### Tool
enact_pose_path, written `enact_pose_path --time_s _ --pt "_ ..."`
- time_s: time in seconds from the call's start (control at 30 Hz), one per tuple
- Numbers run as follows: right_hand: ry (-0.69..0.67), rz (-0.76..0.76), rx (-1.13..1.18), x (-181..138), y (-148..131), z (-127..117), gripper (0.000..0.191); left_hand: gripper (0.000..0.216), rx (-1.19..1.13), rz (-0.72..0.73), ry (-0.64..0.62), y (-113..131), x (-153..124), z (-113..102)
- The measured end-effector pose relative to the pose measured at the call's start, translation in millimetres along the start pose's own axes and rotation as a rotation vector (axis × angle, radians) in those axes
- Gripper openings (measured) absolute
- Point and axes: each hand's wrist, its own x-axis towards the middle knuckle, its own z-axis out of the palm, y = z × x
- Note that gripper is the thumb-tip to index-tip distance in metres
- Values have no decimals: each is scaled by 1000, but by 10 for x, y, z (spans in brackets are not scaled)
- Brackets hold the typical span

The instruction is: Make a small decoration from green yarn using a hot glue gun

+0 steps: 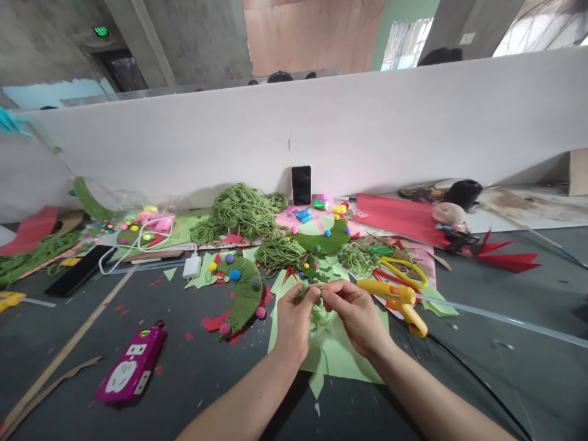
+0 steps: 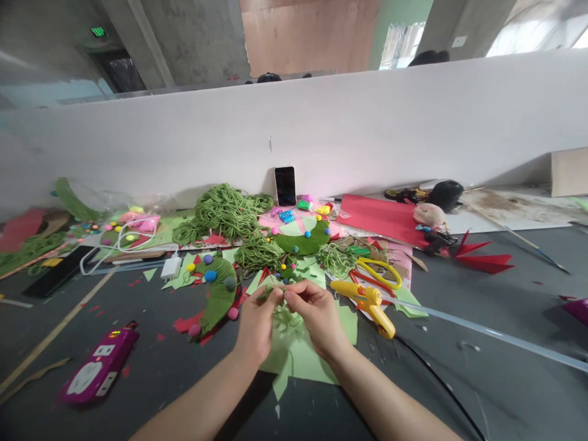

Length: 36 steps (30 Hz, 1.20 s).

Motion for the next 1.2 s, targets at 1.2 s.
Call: enact_pose_path --time_s 1.2 --pt "-27 -434 -821 -97 -22 -21 17 15 46 82 28 -64 32 -57"
